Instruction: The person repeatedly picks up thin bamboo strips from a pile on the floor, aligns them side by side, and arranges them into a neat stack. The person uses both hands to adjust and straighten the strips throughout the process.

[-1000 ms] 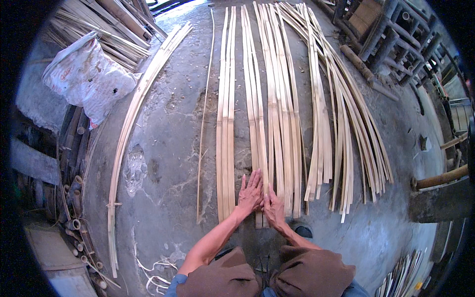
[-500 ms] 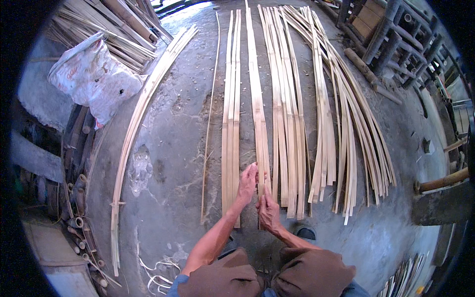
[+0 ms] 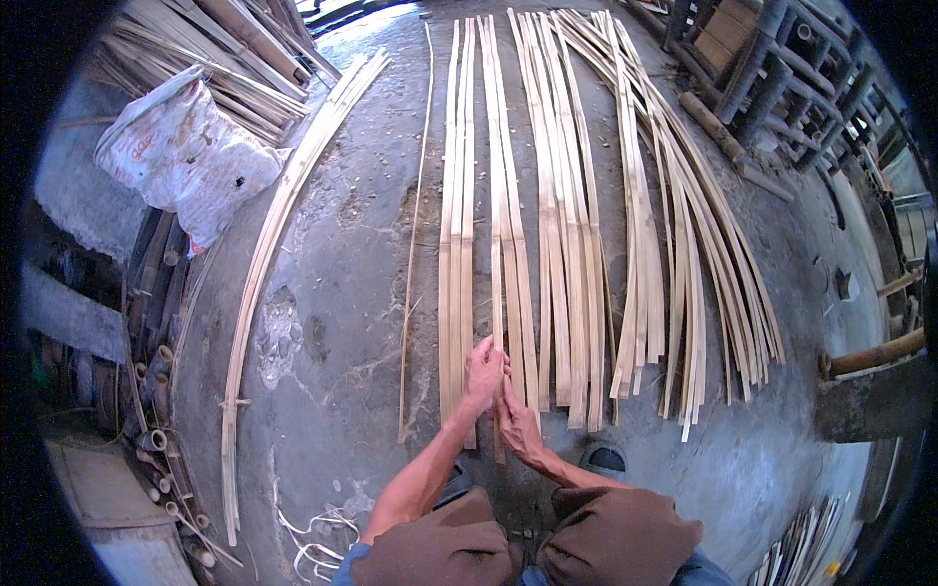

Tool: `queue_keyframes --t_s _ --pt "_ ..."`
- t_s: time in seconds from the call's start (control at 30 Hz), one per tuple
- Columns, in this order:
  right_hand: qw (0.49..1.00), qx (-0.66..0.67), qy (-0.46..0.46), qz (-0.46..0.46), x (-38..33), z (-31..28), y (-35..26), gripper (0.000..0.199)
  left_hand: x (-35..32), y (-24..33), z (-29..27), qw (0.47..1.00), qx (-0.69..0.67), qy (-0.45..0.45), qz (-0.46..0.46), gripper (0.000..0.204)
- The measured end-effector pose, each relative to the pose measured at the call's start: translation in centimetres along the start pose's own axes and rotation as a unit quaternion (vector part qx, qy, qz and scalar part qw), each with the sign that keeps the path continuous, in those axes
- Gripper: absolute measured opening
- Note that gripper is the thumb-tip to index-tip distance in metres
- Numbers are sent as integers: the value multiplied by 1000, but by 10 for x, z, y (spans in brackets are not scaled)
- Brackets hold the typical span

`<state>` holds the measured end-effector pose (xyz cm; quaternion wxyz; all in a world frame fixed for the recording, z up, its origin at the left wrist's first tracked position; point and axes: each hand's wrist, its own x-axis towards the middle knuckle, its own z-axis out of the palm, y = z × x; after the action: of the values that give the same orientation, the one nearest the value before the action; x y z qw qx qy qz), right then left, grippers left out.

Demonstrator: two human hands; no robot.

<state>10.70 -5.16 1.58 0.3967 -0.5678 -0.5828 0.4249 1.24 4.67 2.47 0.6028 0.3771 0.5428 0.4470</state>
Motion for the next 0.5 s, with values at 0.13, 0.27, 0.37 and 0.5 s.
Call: queue_keyframes --t_s 0.13,0.27,0.37,0.5 --pt "999 -16 -30 -6 2 -2 -9 53 0 -2 0 996 33 82 23 34" --pt "992 28 -114 51 6 -13 -33 55 18 8 -9 991 31 132 11 38" --pt "986 17 -159 41 0 -5 -24 59 28 3 -24 989 71 124 38 38" --pt "981 5 -190 22 -5 -3 -28 64 25 -7 -33 988 83 113 59 34"
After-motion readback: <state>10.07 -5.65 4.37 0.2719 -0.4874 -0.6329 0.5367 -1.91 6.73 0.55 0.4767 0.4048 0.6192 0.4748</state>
